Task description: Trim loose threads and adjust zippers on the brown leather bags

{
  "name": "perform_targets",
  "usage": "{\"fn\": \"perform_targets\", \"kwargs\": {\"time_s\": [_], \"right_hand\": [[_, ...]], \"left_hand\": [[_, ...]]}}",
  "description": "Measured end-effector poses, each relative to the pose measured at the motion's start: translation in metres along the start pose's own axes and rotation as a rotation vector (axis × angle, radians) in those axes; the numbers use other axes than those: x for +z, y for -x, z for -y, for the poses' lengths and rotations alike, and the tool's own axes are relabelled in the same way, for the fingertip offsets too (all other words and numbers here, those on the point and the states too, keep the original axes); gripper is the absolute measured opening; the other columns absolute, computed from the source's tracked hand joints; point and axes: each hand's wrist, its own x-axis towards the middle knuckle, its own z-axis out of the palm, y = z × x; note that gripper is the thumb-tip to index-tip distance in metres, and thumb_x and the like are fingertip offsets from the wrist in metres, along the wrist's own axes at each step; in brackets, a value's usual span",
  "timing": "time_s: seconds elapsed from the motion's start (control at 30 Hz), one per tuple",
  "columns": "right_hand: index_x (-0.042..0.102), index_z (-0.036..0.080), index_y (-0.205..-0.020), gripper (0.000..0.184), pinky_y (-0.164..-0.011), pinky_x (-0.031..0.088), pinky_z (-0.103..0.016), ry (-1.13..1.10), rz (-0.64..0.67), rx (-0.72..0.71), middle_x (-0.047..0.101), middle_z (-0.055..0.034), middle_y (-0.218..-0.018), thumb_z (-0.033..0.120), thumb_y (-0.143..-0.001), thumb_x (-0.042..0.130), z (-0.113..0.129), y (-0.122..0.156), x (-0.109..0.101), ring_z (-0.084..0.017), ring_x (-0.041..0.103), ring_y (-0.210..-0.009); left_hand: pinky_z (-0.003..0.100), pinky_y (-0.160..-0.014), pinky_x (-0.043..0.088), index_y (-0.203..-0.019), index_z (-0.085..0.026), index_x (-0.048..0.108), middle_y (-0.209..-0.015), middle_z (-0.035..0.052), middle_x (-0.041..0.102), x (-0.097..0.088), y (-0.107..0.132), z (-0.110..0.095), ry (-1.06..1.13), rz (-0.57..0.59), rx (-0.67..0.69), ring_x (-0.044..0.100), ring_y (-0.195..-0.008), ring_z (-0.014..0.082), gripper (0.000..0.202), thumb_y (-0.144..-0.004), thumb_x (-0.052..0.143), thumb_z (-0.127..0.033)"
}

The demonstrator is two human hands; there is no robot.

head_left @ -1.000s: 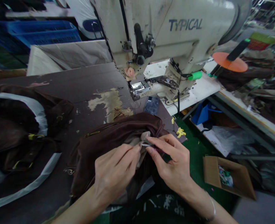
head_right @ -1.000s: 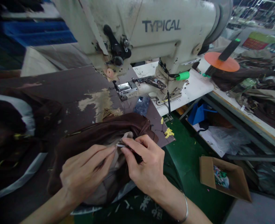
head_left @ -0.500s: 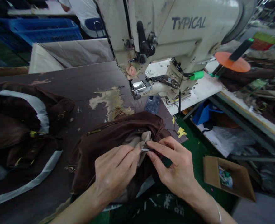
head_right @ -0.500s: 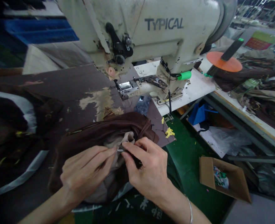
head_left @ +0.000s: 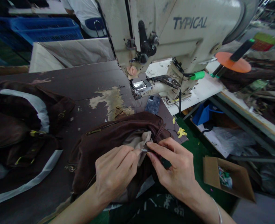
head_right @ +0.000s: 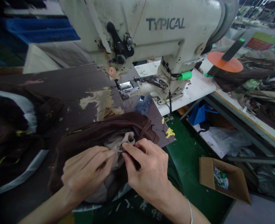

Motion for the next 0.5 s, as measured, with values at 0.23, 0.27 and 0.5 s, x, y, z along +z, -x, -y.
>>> {"fn": "perform_targets", "kwargs": {"time_s": [0.23, 0.27, 0.5], "right_hand": [[0.071, 0.024, -0.109, 0.026, -0.069, 0.049, -0.028, -0.256, -0.001, 0.099, 0.064, -0.0046, -0.091, 0.02, -0.084, 0.064, 0.0, -0.003, 0.006, -0.015, 0.06, -0.079], [0.071, 0.023, -0.108, 0.025, -0.067, 0.049, -0.027, -0.316, 0.004, 0.123, 0.064, -0.0045, -0.091, 0.02, -0.084, 0.065, 0.0, -0.004, 0.007, -0.015, 0.06, -0.078], [0.072, 0.022, -0.103, 0.021, -0.062, 0.046, -0.026, -0.582, -0.057, 0.193, 0.061, -0.0023, -0.08, 0.024, -0.082, 0.069, 0.004, -0.011, 0.012, -0.014, 0.056, -0.071]], "left_hand": [[0.023, -0.063, 0.046, -0.079, -0.018, 0.063, -0.072, -0.0018, 0.066, 0.001, 0.002, 0.0, 0.033, -0.018, -0.029, 0.062, -0.065, 0.0103, 0.011, -0.077, 0.065, -0.008], [0.023, -0.064, 0.046, -0.079, -0.019, 0.063, -0.072, -0.0021, 0.066, 0.002, 0.003, 0.0, 0.045, -0.007, -0.047, 0.062, -0.065, 0.0103, 0.011, -0.077, 0.065, -0.008], [0.021, -0.058, 0.042, -0.075, -0.017, 0.06, -0.068, -0.0023, 0.06, -0.007, -0.011, -0.005, 0.363, 0.167, -0.319, 0.055, -0.061, 0.0084, 0.009, -0.083, 0.062, -0.017]]}}
